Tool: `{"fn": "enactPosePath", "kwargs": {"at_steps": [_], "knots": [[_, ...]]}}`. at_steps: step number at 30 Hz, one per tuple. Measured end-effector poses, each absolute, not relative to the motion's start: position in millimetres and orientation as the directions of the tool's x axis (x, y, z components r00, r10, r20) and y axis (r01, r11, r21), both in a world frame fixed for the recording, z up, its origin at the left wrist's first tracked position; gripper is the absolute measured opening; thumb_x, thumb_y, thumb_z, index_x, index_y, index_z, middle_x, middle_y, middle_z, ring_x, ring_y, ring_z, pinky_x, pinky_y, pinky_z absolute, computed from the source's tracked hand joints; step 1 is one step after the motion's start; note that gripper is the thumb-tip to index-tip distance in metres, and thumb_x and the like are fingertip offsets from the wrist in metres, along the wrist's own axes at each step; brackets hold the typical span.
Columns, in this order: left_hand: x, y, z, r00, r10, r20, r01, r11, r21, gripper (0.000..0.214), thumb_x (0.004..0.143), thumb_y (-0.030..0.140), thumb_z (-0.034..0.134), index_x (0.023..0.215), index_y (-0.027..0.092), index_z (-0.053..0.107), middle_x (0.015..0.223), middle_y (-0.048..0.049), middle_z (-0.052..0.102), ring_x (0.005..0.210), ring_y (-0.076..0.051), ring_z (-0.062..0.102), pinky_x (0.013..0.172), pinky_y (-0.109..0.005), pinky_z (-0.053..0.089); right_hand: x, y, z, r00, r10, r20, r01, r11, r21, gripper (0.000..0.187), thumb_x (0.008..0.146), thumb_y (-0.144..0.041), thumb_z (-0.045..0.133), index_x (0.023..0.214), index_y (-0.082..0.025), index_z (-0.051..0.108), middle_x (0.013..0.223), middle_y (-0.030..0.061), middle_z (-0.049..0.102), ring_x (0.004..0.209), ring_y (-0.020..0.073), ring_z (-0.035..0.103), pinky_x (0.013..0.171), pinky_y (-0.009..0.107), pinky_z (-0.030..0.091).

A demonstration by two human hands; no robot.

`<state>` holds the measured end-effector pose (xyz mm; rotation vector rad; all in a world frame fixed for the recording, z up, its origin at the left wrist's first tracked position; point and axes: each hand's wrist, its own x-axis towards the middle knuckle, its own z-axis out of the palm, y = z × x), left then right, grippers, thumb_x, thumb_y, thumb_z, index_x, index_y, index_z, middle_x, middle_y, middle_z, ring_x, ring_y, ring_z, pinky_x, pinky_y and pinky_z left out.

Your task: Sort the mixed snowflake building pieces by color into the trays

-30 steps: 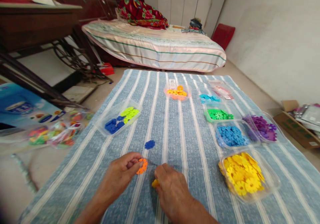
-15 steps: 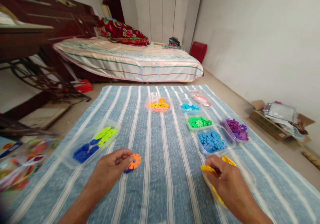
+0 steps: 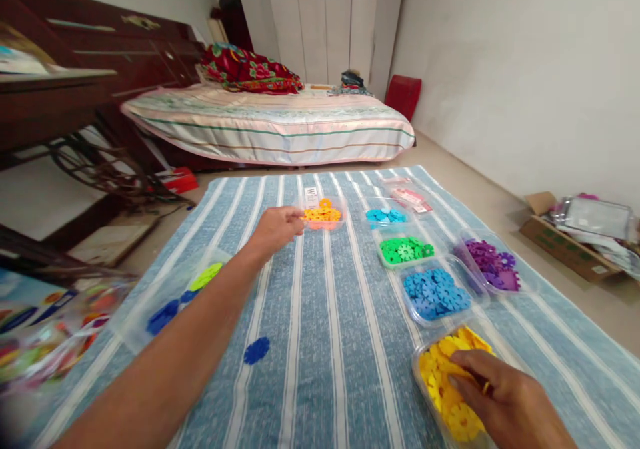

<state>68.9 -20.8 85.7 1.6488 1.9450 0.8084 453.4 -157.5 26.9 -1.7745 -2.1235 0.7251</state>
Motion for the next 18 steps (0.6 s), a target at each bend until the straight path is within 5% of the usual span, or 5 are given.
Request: {"fn": "enactPosePath", "kwargs": {"at_steps": [4,6,9,13,18], "knots": [[56.7,-87.3,74.1,0.020,0.986,-0.164,0.858,0.067,0.508,0.002,0.058,0.023,0.060,0.058,0.022,0.059,0.061,-0.0007,0.060,0.069,-0.021,0.056,0.064,-0.030,0.038,459.3,-155.1,27.8,-0.215,0.970,-0.113,0.832,0.121,-0.541,0.032,0.070,-0.050,0.056,0.080,-0.026,0.074,0.082,0.0011,0.073,0.069,0.0204,0.069,0.057,0.021,0.055],[52.0,-121.3,66.1,0.082,0.940,-0.331,0.950,0.027,0.312,0.003,0.060,0.024,0.055,0.058,0.022,0.056,0.062,-0.0008,0.058,0.068,-0.021,0.056,0.061,-0.030,0.037,458.2,-155.5,31.3,-0.195,0.975,-0.104,0.846,0.114,-0.521,0.031,0.071,-0.050,0.055,0.076,-0.025,0.073,0.078,0.0014,0.073,0.065,0.0198,0.068,0.054,0.021,0.053],[47.2,-155.4,53.9,0.067,0.902,-0.426,0.985,0.010,0.174,0.009,0.061,0.023,0.052,0.067,0.020,0.056,0.070,-0.0041,0.060,0.071,-0.023,0.057,0.062,-0.032,0.037,453.8,-156.4,38.7,-0.190,0.975,-0.114,0.882,0.119,-0.455,0.029,0.074,-0.046,0.052,0.073,-0.024,0.071,0.075,0.0017,0.072,0.063,0.0179,0.065,0.053,0.023,0.051],[44.9,-169.7,42.2,0.090,0.908,-0.410,0.985,-0.020,0.172,0.014,0.066,0.025,0.046,0.076,0.020,0.056,0.084,-0.0054,0.061,0.078,-0.022,0.058,0.066,-0.031,0.038,453.4,-156.7,47.3,-0.093,0.996,-0.011,0.932,0.083,-0.353,0.033,0.076,-0.047,0.051,0.084,-0.023,0.071,0.078,0.0040,0.070,0.061,0.0169,0.063,0.056,0.026,0.048],[42.2,-172.6,38.8,0.022,0.932,-0.362,0.947,0.096,0.305,0.009,0.064,0.030,0.049,0.064,0.022,0.049,0.065,0.0004,0.057,0.064,-0.018,0.055,0.056,-0.027,0.033,455.6,-161.0,57.0,0.007,0.994,0.105,0.941,0.029,-0.337,0.036,0.078,-0.051,0.047,0.085,-0.023,0.069,0.078,0.0034,0.069,0.061,0.0172,0.063,0.058,0.028,0.049]]}}
